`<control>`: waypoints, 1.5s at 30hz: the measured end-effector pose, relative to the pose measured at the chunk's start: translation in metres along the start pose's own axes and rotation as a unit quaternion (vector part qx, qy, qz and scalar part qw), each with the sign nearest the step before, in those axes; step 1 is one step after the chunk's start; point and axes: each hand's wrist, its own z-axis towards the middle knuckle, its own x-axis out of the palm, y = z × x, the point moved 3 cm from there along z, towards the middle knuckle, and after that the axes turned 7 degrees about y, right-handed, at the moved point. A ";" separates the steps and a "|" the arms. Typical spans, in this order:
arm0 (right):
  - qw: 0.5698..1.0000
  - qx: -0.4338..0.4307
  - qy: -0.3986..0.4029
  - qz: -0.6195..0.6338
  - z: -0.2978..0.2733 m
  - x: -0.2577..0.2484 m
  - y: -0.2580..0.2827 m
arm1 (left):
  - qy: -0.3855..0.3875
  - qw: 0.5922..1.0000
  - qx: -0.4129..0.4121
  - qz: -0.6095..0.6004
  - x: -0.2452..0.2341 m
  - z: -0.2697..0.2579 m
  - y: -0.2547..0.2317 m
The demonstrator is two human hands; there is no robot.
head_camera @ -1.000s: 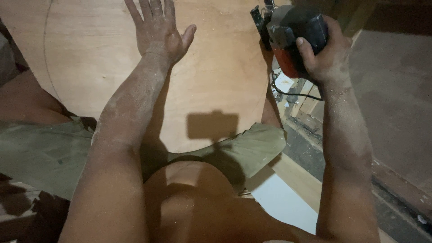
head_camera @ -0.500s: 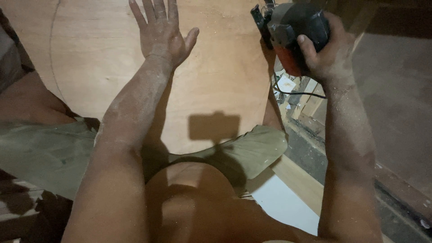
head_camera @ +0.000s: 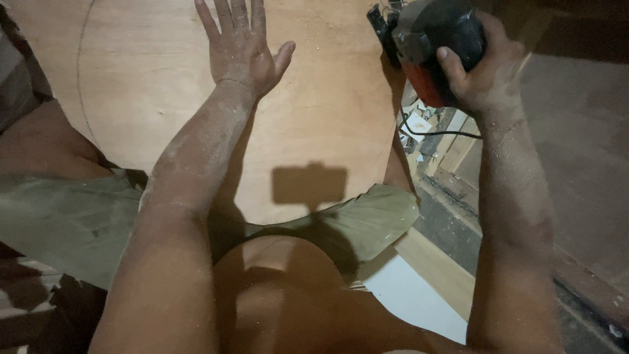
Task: The person uses a jigsaw to cut a circular shape out of a large sheet of plywood. They guide the tool along a pre-drawn line while stabilizing the wood with their left hand.
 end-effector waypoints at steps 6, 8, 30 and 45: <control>1.000 0.016 0.004 0.010 0.006 -0.005 0.004 | -0.012 1.000 0.008 -0.001 0.004 0.001 0.002; 1.000 0.020 0.013 0.008 0.006 -0.003 0.001 | 0.010 1.000 0.004 -0.001 0.002 0.002 0.002; 0.999 -0.011 -0.002 0.034 0.026 -0.004 0.003 | 0.051 0.998 -0.021 -0.003 -0.035 -0.011 -0.012; 0.999 0.039 0.034 0.005 0.030 0.002 0.000 | 0.119 0.991 -0.043 0.035 -0.053 -0.016 -0.016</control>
